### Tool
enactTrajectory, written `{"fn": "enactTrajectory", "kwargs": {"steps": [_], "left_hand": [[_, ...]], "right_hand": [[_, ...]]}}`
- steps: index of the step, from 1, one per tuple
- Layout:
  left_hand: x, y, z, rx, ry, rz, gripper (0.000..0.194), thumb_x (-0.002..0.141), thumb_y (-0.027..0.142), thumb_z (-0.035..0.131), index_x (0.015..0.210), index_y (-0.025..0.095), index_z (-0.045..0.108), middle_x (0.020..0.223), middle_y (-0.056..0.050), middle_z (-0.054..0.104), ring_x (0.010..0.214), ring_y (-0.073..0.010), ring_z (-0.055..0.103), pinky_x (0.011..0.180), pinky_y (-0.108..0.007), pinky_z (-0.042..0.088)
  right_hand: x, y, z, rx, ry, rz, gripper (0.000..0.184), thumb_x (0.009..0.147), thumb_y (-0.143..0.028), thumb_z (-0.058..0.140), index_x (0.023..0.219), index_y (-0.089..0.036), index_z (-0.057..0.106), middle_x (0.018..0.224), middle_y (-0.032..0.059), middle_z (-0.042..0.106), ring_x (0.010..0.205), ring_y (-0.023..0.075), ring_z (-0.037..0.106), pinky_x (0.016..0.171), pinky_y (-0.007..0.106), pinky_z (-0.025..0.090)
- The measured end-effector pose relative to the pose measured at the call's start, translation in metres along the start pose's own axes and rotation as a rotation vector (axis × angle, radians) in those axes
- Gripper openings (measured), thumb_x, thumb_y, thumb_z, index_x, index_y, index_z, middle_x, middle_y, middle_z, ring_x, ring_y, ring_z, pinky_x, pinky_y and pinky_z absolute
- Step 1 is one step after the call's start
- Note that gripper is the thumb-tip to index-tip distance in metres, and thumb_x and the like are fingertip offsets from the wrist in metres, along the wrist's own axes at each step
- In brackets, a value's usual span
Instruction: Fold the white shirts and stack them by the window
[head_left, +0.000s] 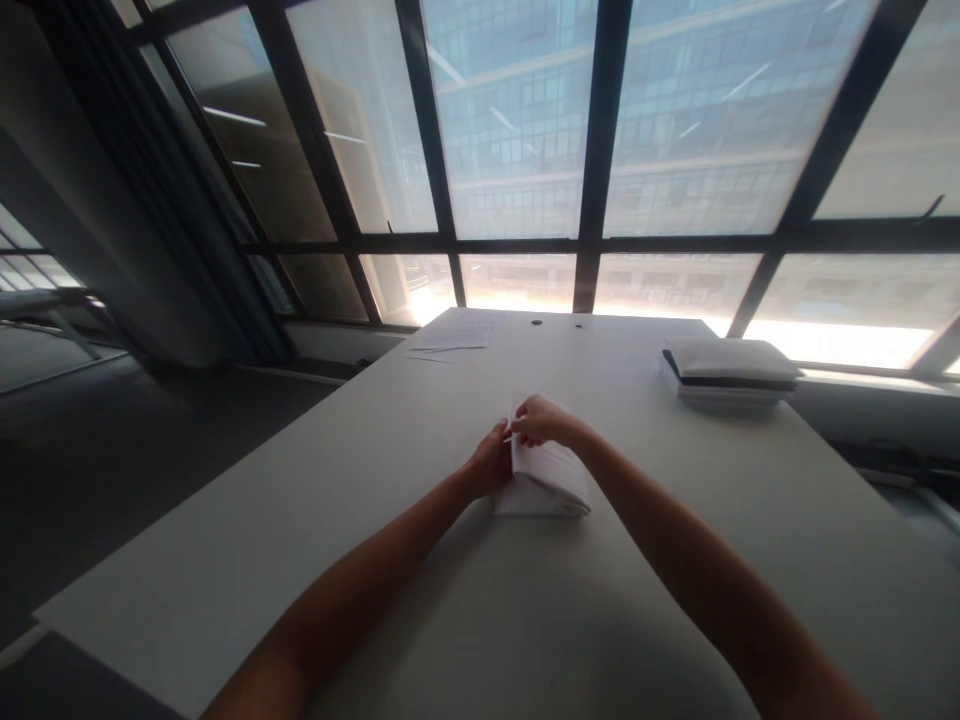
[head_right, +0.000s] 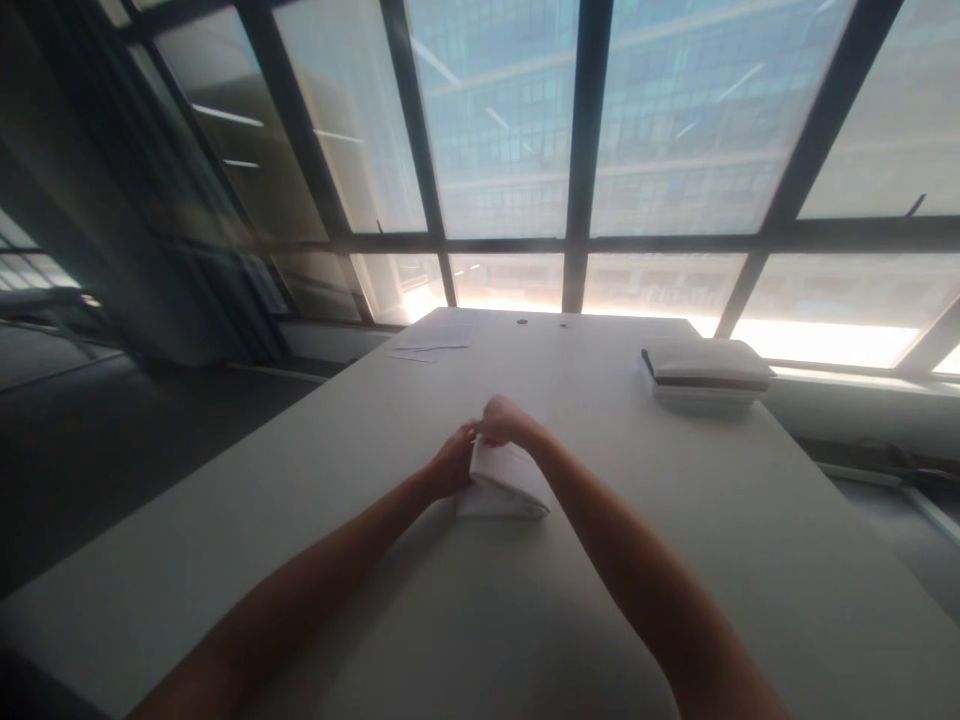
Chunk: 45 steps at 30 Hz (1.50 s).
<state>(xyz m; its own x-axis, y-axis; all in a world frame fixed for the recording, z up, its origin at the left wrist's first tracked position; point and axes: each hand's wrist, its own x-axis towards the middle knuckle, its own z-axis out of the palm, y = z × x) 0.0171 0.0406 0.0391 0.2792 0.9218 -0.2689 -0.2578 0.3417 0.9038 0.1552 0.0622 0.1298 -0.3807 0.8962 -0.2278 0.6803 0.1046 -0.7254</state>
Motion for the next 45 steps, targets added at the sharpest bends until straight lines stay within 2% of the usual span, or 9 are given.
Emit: {"fn": "enactTrajectory", "kwargs": {"steps": [2,9,15,20,23,28,36,40,45], "left_hand": [[0.0,0.001,-0.003,-0.047,0.036,-0.073,0.045,0.104,0.049,0.035,0.103,0.014,0.063,0.076,-0.006,0.068,0.06,-0.0163,0.064,0.065,-0.029,0.056],[0.005,-0.01,-0.001,-0.001,0.144,-0.082,0.023,0.092,0.023,0.057,0.112,0.012,0.062,0.079,-0.007,0.072,0.063,-0.0198,0.068,0.065,-0.032,0.059],[0.009,-0.005,-0.016,0.446,0.192,0.02,0.023,0.09,0.022,0.051,0.103,0.008,0.065,0.082,-0.011,0.071,0.074,-0.0225,0.068,0.069,-0.032,0.057],[0.005,0.013,-0.028,1.306,0.393,0.403,0.059,0.084,0.022,0.063,0.14,0.007,0.048,0.126,-0.019,0.061,0.119,-0.0317,0.058,0.104,-0.04,0.045],[0.016,0.013,-0.017,1.584,0.366,0.626,0.052,0.092,0.018,0.05,0.143,0.01,0.048,0.138,-0.019,0.054,0.13,-0.0292,0.051,0.114,-0.04,0.036],[0.046,-0.01,-0.001,1.737,0.137,0.595,0.045,0.103,0.021,0.034,0.143,0.011,0.05,0.151,-0.015,0.049,0.142,-0.0266,0.041,0.12,-0.046,0.027],[0.046,-0.03,-0.006,1.723,0.285,0.631,0.047,0.106,0.029,0.031,0.147,0.012,0.048,0.154,-0.014,0.046,0.146,-0.0253,0.036,0.122,-0.046,0.021],[0.038,-0.027,-0.001,1.683,0.331,0.675,0.044,0.105,0.027,0.033,0.142,0.014,0.052,0.15,-0.014,0.05,0.144,-0.0248,0.04,0.121,-0.046,0.024],[0.022,-0.016,0.006,1.771,-0.093,0.831,0.047,0.106,0.029,0.031,0.15,0.021,0.047,0.16,-0.007,0.04,0.151,-0.0209,0.027,0.123,-0.043,0.019]], "right_hand": [[0.004,0.011,0.004,0.149,-0.08,-0.005,0.014,0.09,-0.024,0.062,0.088,-0.014,0.071,0.083,0.0086,0.075,0.066,0.0138,0.067,0.065,0.022,0.052],[0.025,0.087,0.006,-0.128,0.569,0.013,0.047,0.101,-0.025,0.039,0.141,-0.008,0.056,0.144,0.0177,0.057,0.135,0.0234,0.05,0.114,0.031,0.034],[0.039,0.11,0.047,-0.292,0.434,0.006,0.059,0.106,-0.039,0.03,0.154,-0.007,0.039,0.163,0.0192,0.028,0.151,0.0271,0.024,0.121,0.038,0.017],[0.04,0.11,0.055,-0.375,0.393,-0.026,0.059,0.106,-0.039,0.029,0.157,-0.011,0.035,0.166,0.0175,0.021,0.153,0.0311,0.017,0.122,0.044,0.014],[0.04,0.108,0.054,-0.404,0.379,-0.065,0.057,0.106,-0.039,0.03,0.156,-0.013,0.037,0.166,0.0166,0.022,0.153,0.0346,0.016,0.12,0.049,0.019],[0.03,0.108,0.055,-0.37,0.39,-0.121,0.052,0.105,-0.032,0.031,0.152,-0.016,0.045,0.164,0.0132,0.029,0.153,0.0313,0.018,0.121,0.049,0.02],[-0.064,0.144,0.07,-0.392,0.278,-0.441,0.063,0.103,-0.045,0.042,0.158,-0.017,0.034,0.167,0.012,0.014,0.155,0.0258,0.009,0.124,0.047,0.019],[-0.094,0.15,0.071,-0.526,0.205,-0.573,0.059,0.101,-0.023,0.043,0.159,-0.028,0.032,0.167,0.0052,0.019,0.154,0.0241,0.01,0.123,0.052,0.018],[-0.096,0.153,0.066,-0.583,0.163,-0.675,0.075,0.083,0.002,0.041,0.153,-0.027,0.045,0.163,0.0044,0.032,0.153,0.0224,0.02,0.122,0.05,0.024]]}}
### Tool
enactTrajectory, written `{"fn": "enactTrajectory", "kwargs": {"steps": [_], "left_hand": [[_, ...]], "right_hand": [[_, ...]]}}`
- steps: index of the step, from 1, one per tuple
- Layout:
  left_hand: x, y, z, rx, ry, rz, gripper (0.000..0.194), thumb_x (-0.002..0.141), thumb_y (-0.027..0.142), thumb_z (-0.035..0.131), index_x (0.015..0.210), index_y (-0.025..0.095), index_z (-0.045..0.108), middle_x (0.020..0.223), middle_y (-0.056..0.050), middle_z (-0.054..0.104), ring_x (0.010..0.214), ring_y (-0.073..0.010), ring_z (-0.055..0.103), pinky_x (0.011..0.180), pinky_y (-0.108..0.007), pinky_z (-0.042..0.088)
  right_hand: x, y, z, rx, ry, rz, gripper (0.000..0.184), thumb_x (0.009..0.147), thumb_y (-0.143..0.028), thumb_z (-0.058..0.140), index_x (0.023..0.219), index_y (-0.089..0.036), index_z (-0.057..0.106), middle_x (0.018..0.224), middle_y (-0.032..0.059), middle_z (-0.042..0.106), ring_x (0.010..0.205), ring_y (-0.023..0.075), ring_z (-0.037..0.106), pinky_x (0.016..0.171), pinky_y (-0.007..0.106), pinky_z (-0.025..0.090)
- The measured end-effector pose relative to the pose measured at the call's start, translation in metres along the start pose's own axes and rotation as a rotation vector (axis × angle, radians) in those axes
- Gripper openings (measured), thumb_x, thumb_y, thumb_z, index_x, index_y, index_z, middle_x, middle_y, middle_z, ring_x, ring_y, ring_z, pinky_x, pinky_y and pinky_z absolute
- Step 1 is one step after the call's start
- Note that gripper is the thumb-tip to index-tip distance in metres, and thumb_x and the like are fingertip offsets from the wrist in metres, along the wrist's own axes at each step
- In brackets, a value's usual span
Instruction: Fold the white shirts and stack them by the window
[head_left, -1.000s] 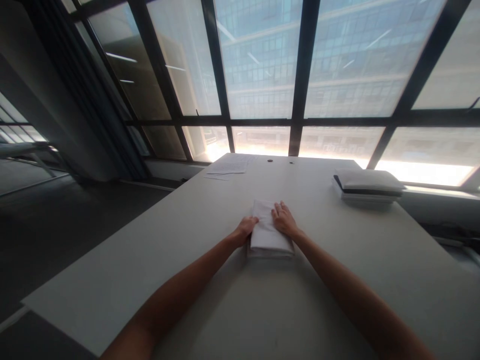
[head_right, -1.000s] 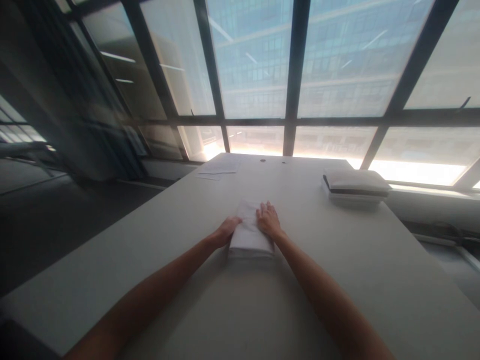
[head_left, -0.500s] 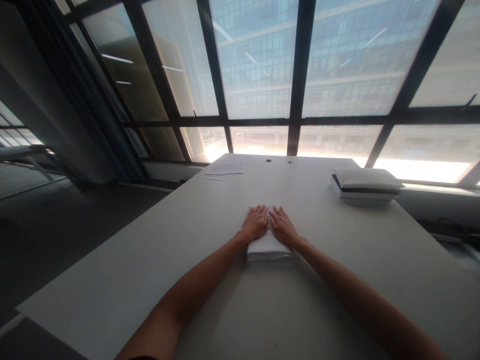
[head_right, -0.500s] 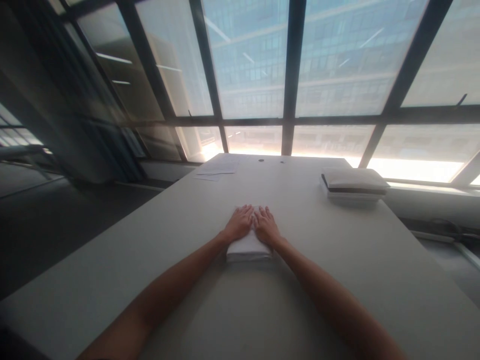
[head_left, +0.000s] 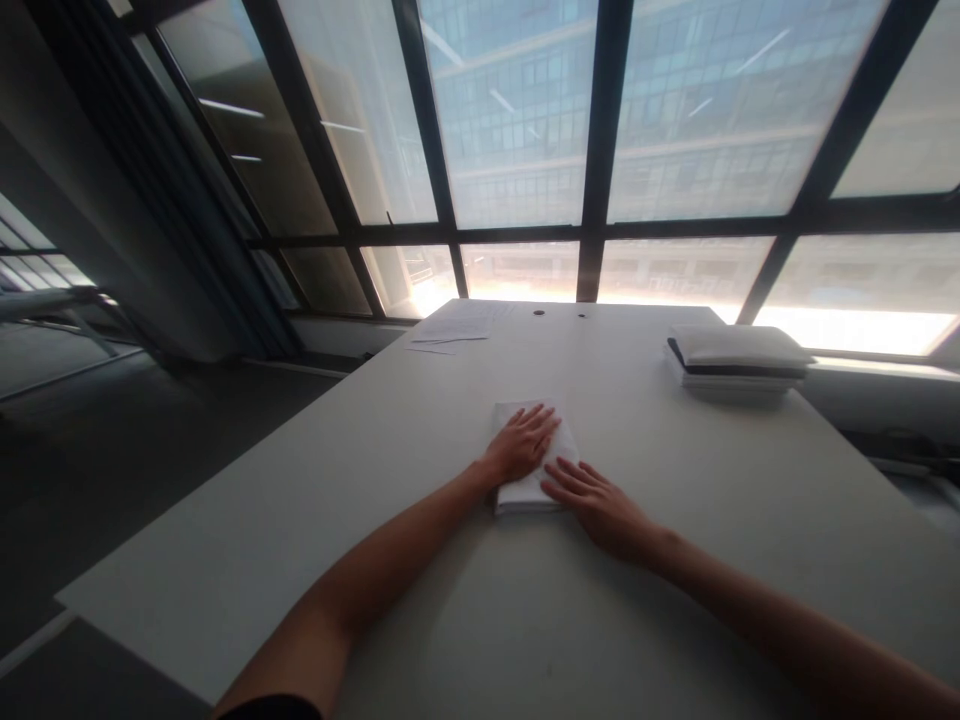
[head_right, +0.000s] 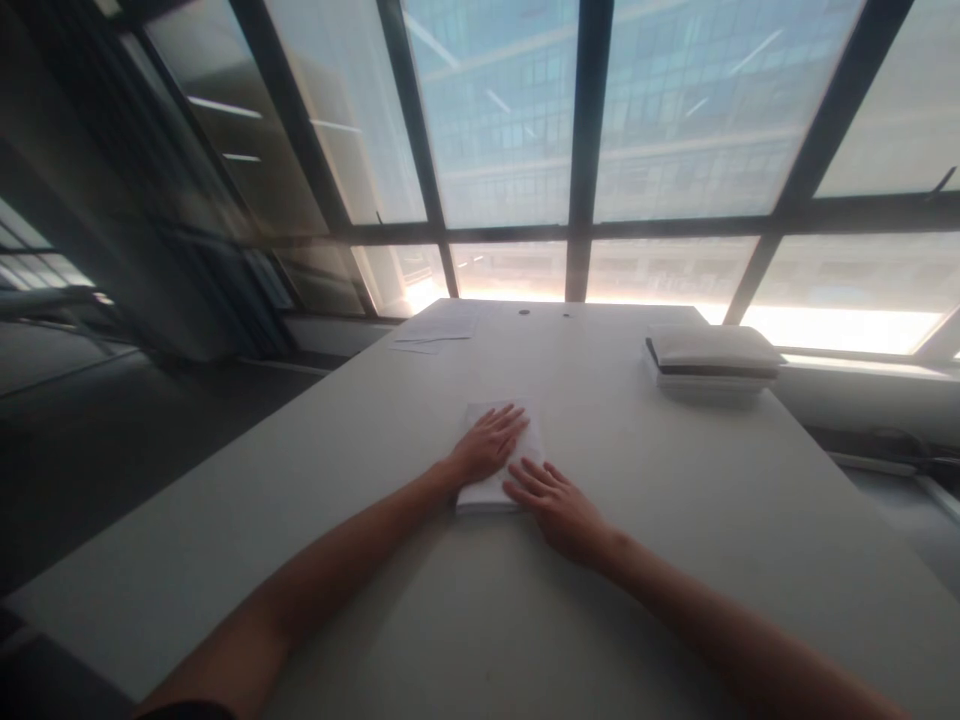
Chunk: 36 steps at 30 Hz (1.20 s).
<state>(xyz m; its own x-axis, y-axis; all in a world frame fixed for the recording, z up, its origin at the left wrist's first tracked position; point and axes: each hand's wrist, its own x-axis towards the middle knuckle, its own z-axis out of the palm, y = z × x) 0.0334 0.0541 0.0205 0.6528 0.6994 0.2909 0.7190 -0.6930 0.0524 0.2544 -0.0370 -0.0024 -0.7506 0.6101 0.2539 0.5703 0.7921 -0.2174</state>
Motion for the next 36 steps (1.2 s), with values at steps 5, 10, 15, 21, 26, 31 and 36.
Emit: {"fn": "enactTrajectory", "kwargs": {"steps": [5,10,15,21,26,31,36], "left_hand": [[-0.012,0.036,-0.007,0.032,-0.177,0.101,0.053,0.108,0.041,0.028,0.156,0.023,0.036,0.165,-0.009,0.028,0.154,-0.0299,0.014,0.121,-0.057,0.015],[-0.003,0.046,-0.022,-0.051,-0.346,0.161,0.058,0.104,0.052,0.038,0.156,0.028,0.036,0.164,-0.008,0.029,0.152,-0.0342,0.021,0.119,-0.057,0.022],[0.017,0.023,-0.016,-0.055,-0.198,0.029,0.048,0.106,0.037,0.035,0.152,0.027,0.043,0.158,-0.007,0.042,0.147,-0.0245,0.035,0.121,-0.046,0.025],[-0.001,0.017,0.019,0.024,-0.146,0.012,0.071,0.097,0.041,0.054,0.16,0.024,0.027,0.165,-0.01,0.027,0.153,-0.0281,0.019,0.124,-0.051,0.012],[-0.008,0.011,0.013,0.001,-0.126,-0.065,0.057,0.106,0.041,0.031,0.16,0.02,0.028,0.163,-0.008,0.033,0.152,-0.0248,0.023,0.124,-0.045,0.016],[-0.01,-0.011,0.006,-0.004,-0.185,-0.255,0.061,0.107,0.048,0.02,0.155,0.014,0.036,0.162,-0.013,0.034,0.152,-0.0267,0.024,0.123,-0.049,0.017],[-0.015,-0.043,0.006,-0.078,-0.275,-0.395,0.063,0.106,0.046,0.019,0.158,0.011,0.027,0.165,-0.015,0.023,0.153,-0.0267,0.019,0.121,-0.053,0.019]], "right_hand": [[-0.019,0.045,-0.013,-0.004,0.076,-0.05,0.08,0.075,0.008,0.04,0.144,-0.031,0.056,0.152,0.002,0.049,0.147,0.0182,0.034,0.122,0.052,0.025],[-0.021,0.086,-0.038,-0.055,0.113,0.092,0.065,0.077,0.006,0.042,0.121,-0.029,0.073,0.136,0.0002,0.065,0.139,0.0201,0.048,0.122,0.052,0.024],[0.042,0.047,-0.039,0.046,0.287,0.685,0.052,0.09,-0.011,0.038,0.133,-0.018,0.066,0.132,0.0101,0.068,0.126,0.0239,0.06,0.113,0.039,0.038],[0.101,-0.014,0.007,0.105,0.303,0.724,0.059,0.102,-0.036,0.031,0.153,-0.007,0.041,0.159,0.0189,0.037,0.15,0.0317,0.027,0.12,0.049,0.021],[0.076,0.004,0.018,0.049,0.22,0.779,0.078,0.101,-0.057,0.029,0.152,0.002,0.035,0.16,0.026,0.031,0.152,0.0338,0.018,0.122,0.047,0.009],[0.039,0.036,0.013,0.031,0.192,0.945,0.086,0.099,-0.059,0.031,0.154,0.006,0.027,0.162,0.0286,0.024,0.153,0.0358,0.012,0.122,0.05,0.005],[0.013,0.044,0.013,-0.004,0.202,0.975,0.081,0.1,-0.056,0.028,0.154,0.005,0.029,0.162,0.0272,0.025,0.153,0.034,0.014,0.123,0.05,0.006]]}}
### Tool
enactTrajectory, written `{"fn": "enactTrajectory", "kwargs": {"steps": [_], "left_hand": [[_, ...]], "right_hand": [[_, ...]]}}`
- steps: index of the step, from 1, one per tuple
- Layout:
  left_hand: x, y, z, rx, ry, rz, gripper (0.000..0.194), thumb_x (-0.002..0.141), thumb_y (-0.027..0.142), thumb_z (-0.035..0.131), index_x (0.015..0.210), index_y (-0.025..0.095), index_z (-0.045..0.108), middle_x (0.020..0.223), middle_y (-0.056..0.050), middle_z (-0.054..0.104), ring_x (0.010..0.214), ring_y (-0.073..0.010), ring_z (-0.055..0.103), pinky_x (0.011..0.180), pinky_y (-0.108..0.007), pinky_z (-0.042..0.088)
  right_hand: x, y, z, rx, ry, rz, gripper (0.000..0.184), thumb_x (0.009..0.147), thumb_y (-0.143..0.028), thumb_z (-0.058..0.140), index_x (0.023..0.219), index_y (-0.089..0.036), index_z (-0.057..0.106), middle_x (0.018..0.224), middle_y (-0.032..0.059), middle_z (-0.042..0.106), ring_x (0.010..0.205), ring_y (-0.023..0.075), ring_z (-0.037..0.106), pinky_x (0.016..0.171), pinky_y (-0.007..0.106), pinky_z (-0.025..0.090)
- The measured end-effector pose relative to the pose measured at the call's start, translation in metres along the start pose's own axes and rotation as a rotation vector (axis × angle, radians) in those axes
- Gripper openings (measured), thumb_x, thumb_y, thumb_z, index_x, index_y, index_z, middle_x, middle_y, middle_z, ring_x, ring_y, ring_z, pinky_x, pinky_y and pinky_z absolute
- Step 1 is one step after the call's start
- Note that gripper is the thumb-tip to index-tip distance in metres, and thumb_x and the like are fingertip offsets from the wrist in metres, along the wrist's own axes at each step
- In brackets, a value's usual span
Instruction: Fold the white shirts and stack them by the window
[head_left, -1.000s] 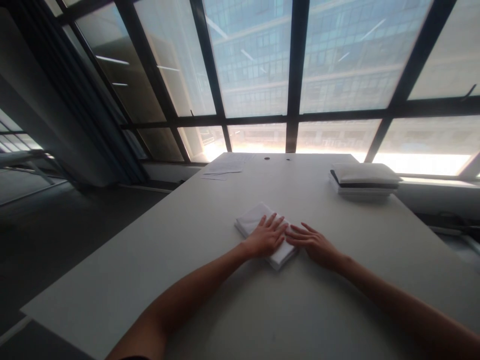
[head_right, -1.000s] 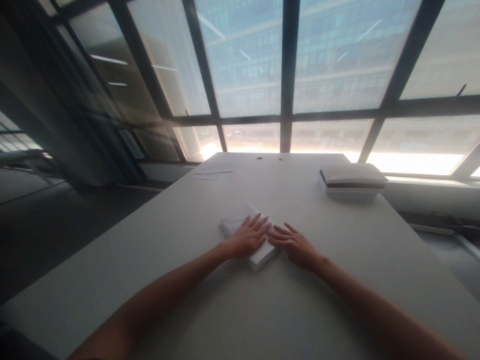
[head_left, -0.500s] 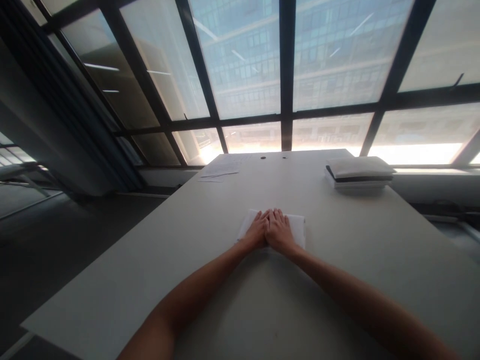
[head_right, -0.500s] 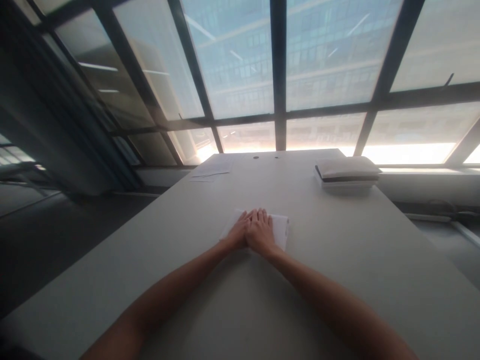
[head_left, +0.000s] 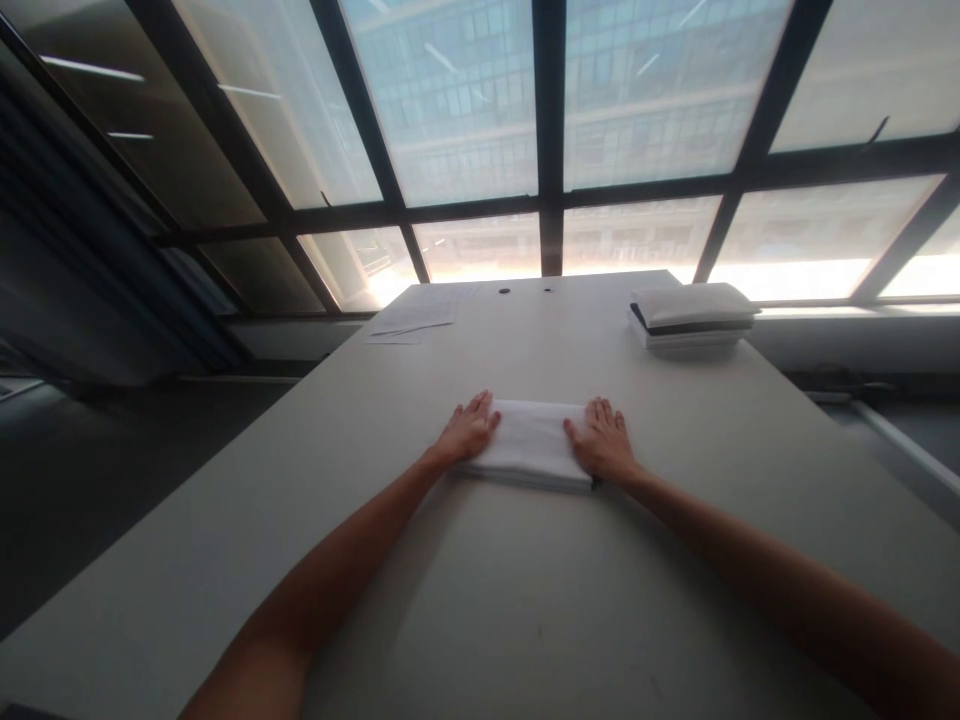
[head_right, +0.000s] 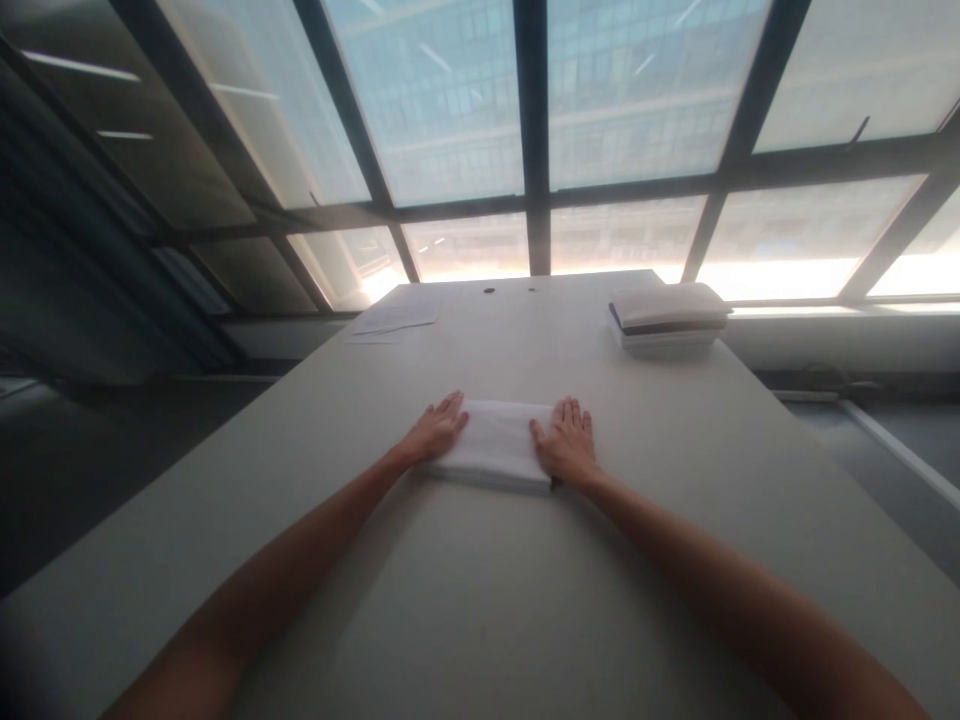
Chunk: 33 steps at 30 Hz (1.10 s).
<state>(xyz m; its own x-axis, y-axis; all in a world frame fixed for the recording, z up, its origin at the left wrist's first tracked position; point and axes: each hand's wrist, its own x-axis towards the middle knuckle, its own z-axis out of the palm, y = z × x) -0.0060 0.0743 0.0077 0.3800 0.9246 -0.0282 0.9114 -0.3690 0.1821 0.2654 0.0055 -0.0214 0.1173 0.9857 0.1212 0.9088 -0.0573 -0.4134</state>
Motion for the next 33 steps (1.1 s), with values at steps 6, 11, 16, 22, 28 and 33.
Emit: {"fn": "enactTrajectory", "kwargs": {"steps": [6,11,16,22,28,33], "left_hand": [[0.007,-0.031,-0.005,-0.101,0.061,-0.081,0.056,0.106,0.038,0.02,0.153,0.015,0.04,0.161,-0.013,0.035,0.151,-0.0244,0.028,0.122,-0.048,0.021],[-0.005,-0.011,-0.027,-0.204,0.281,-0.006,0.055,0.105,0.037,0.024,0.15,0.014,0.047,0.154,-0.01,0.047,0.144,-0.0197,0.041,0.121,-0.036,0.027],[-0.034,0.041,-0.02,-0.041,0.13,0.4,0.052,0.108,0.043,0.028,0.156,0.026,0.037,0.163,-0.004,0.032,0.153,-0.0198,0.023,0.124,-0.043,0.016],[-0.043,0.012,-0.001,0.037,0.057,0.251,0.06,0.107,0.049,0.027,0.161,0.024,0.024,0.167,-0.007,0.019,0.154,-0.023,0.014,0.123,-0.044,0.017],[-0.058,-0.047,-0.006,-0.024,0.033,0.043,0.057,0.104,0.034,0.021,0.157,0.017,0.036,0.163,-0.01,0.03,0.152,-0.0221,0.024,0.123,-0.046,0.018],[-0.061,-0.047,-0.027,-0.399,0.206,-0.105,0.058,0.094,0.037,0.035,0.141,0.011,0.057,0.142,-0.012,0.06,0.133,-0.0234,0.055,0.113,-0.036,0.039]], "right_hand": [[-0.004,0.015,-0.008,0.067,0.022,-0.019,0.072,0.102,-0.048,0.026,0.151,0.004,0.036,0.161,0.0254,0.029,0.153,0.0321,0.017,0.123,0.048,0.008],[-0.007,0.011,-0.02,0.279,0.174,-0.133,0.062,0.104,-0.041,0.021,0.156,-0.011,0.035,0.163,0.0139,0.03,0.153,0.0241,0.019,0.123,0.048,0.017],[-0.025,-0.006,-0.026,0.147,-0.06,-0.577,0.058,0.104,-0.046,0.034,0.158,-0.024,0.035,0.166,0.0061,0.024,0.154,0.0234,0.012,0.124,0.052,0.009],[-0.054,0.001,-0.022,-0.008,-0.114,-0.593,0.066,0.103,-0.053,0.037,0.161,-0.022,0.027,0.167,0.0102,0.015,0.155,0.0271,0.007,0.123,0.055,0.009],[-0.075,0.038,-0.023,0.169,-0.143,-0.437,0.076,0.099,-0.06,0.038,0.158,-0.012,0.032,0.163,0.017,0.025,0.153,0.0283,0.018,0.124,0.055,0.013],[-0.065,0.052,-0.042,0.764,-0.142,0.013,0.063,0.1,-0.059,0.03,0.142,-0.019,0.056,0.151,0.0169,0.05,0.139,0.03,0.048,0.111,0.055,0.043]]}}
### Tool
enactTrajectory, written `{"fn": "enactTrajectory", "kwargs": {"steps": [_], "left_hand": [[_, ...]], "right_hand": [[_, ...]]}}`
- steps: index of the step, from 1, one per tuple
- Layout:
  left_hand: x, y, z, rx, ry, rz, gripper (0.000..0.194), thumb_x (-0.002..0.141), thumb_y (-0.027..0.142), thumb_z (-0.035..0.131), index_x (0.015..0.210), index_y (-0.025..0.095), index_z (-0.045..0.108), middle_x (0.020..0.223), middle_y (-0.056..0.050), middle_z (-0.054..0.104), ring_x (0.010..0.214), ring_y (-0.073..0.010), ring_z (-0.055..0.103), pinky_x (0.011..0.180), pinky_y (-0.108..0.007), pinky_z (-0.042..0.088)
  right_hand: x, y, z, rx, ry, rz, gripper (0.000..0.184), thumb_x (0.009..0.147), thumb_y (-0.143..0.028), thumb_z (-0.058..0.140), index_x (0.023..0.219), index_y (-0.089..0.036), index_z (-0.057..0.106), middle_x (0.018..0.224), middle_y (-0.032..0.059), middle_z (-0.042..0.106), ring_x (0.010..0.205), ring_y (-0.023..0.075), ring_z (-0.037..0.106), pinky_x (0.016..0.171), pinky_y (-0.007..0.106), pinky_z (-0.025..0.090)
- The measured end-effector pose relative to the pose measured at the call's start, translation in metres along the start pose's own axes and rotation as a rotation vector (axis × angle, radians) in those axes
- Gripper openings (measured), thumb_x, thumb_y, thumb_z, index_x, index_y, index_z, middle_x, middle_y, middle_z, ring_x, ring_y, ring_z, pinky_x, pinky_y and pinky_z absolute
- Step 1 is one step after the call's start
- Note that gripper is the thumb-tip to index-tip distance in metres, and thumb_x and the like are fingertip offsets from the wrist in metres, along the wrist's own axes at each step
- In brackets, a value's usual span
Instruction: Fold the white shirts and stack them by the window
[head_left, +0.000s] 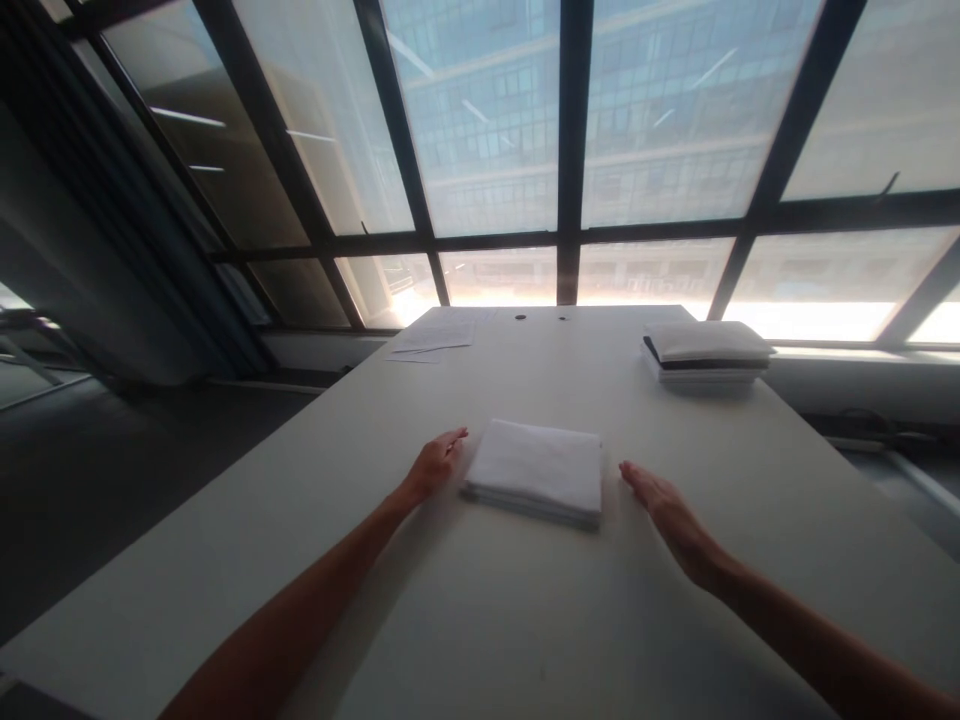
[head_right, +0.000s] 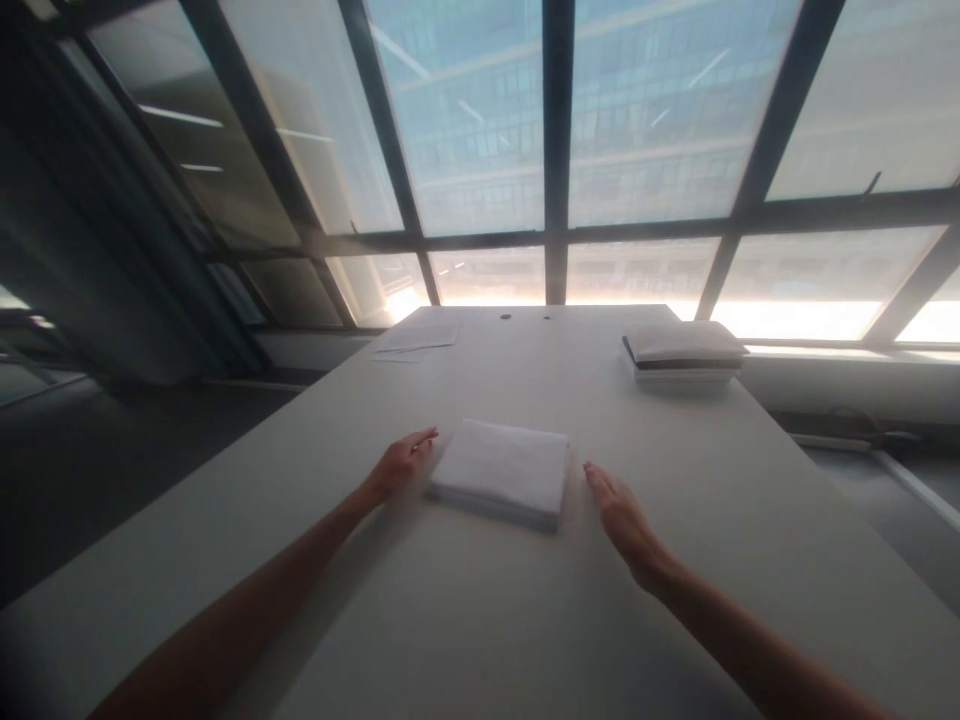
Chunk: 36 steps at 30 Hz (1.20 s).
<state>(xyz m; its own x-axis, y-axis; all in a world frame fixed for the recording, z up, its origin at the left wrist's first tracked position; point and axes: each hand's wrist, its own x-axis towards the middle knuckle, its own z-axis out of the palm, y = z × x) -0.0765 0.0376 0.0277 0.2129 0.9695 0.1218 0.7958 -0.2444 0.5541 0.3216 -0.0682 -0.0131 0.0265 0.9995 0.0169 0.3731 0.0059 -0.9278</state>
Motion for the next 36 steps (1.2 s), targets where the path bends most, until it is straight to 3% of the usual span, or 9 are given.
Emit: {"fn": "enactTrajectory", "kwargs": {"steps": [2,5,9,13,19,25,30,33,36], "left_hand": [[0.001,0.01,-0.005,-0.097,-0.014,-0.095,0.059,0.089,0.04,0.042,0.135,0.009,0.062,0.13,-0.013,0.068,0.12,-0.0261,0.064,0.105,-0.035,0.046],[-0.001,0.021,-0.009,-0.077,-0.117,-0.118,0.055,0.08,0.042,0.053,0.122,0.011,0.07,0.117,-0.012,0.074,0.108,-0.0292,0.068,0.098,-0.035,0.049],[-0.005,0.026,-0.011,-0.061,-0.221,-0.135,0.043,0.075,0.046,0.059,0.1,0.014,0.074,0.101,-0.009,0.076,0.096,-0.0285,0.069,0.085,-0.032,0.05],[-0.007,0.035,-0.017,-0.173,-0.353,-0.215,0.051,0.074,0.062,0.066,0.087,0.013,0.073,0.088,-0.008,0.074,0.086,-0.0288,0.067,0.072,-0.031,0.048],[-0.017,0.06,-0.017,-0.726,-0.38,-0.301,0.06,0.073,0.055,0.077,0.115,0.014,0.069,0.105,-0.01,0.072,0.091,-0.0258,0.065,0.074,-0.031,0.052],[-0.011,0.088,-0.002,-1.007,-0.312,-0.314,0.057,0.074,0.036,0.082,0.123,0.017,0.06,0.119,-0.011,0.068,0.097,-0.0244,0.066,0.079,-0.032,0.058],[0.032,0.141,0.029,-1.105,-0.244,-0.196,0.049,0.076,0.029,0.08,0.118,0.017,0.058,0.117,-0.01,0.067,0.097,-0.0221,0.067,0.079,-0.031,0.06],[0.081,0.192,0.052,-1.179,-0.223,-0.107,0.045,0.078,0.024,0.077,0.117,0.017,0.056,0.116,-0.01,0.066,0.096,-0.0199,0.067,0.079,-0.031,0.061],[0.143,0.249,0.073,-1.221,-0.205,-0.056,0.041,0.078,0.016,0.073,0.115,0.017,0.054,0.118,-0.011,0.065,0.095,-0.0196,0.067,0.078,-0.035,0.062]], "right_hand": [[0.006,-0.011,-0.004,0.262,0.004,0.134,0.052,0.1,-0.051,0.034,0.13,-0.019,0.062,0.145,0.0196,0.055,0.131,0.0309,0.056,0.103,0.053,0.051],[0.008,-0.031,-0.003,0.534,-0.084,0.298,0.031,0.095,-0.036,0.045,0.108,-0.018,0.066,0.134,0.0218,0.062,0.125,0.0319,0.061,0.098,0.051,0.055],[0.004,-0.058,0.004,0.686,-0.274,0.366,0.014,0.087,-0.024,0.057,0.096,-0.017,0.064,0.12,0.0197,0.068,0.116,0.029,0.065,0.092,0.044,0.057],[0.005,-0.078,0.014,0.75,-0.212,0.479,0.003,0.084,-0.015,0.06,0.086,-0.016,0.062,0.092,0.0124,0.07,0.082,0.0187,0.069,0.077,0.03,0.056],[0.017,-0.084,0.021,0.708,-0.227,0.445,0.007,0.074,-0.01,0.066,0.08,-0.014,0.065,0.075,0.0056,0.065,0.063,0.0123,0.057,0.052,0.02,0.043],[0.012,-0.075,0.005,0.831,-0.19,0.388,0.041,0.072,-0.017,0.066,0.113,-0.022,0.062,0.105,0.0056,0.07,0.078,0.0161,0.064,0.065,0.027,0.053],[0.038,-0.064,-0.053,0.801,-0.001,0.247,0.047,0.07,-0.018,0.066,0.117,-0.024,0.061,0.105,0.004,0.071,0.078,0.0156,0.063,0.065,0.026,0.052],[0.075,-0.064,-0.118,0.692,0.128,0.146,0.043,0.067,-0.014,0.067,0.11,-0.02,0.066,0.093,0.0032,0.072,0.07,0.0147,0.061,0.059,0.023,0.049],[0.119,-0.068,-0.194,0.599,0.154,0.038,0.042,0.067,-0.011,0.066,0.108,-0.019,0.068,0.087,0.0033,0.071,0.069,0.016,0.062,0.058,0.025,0.051]]}}
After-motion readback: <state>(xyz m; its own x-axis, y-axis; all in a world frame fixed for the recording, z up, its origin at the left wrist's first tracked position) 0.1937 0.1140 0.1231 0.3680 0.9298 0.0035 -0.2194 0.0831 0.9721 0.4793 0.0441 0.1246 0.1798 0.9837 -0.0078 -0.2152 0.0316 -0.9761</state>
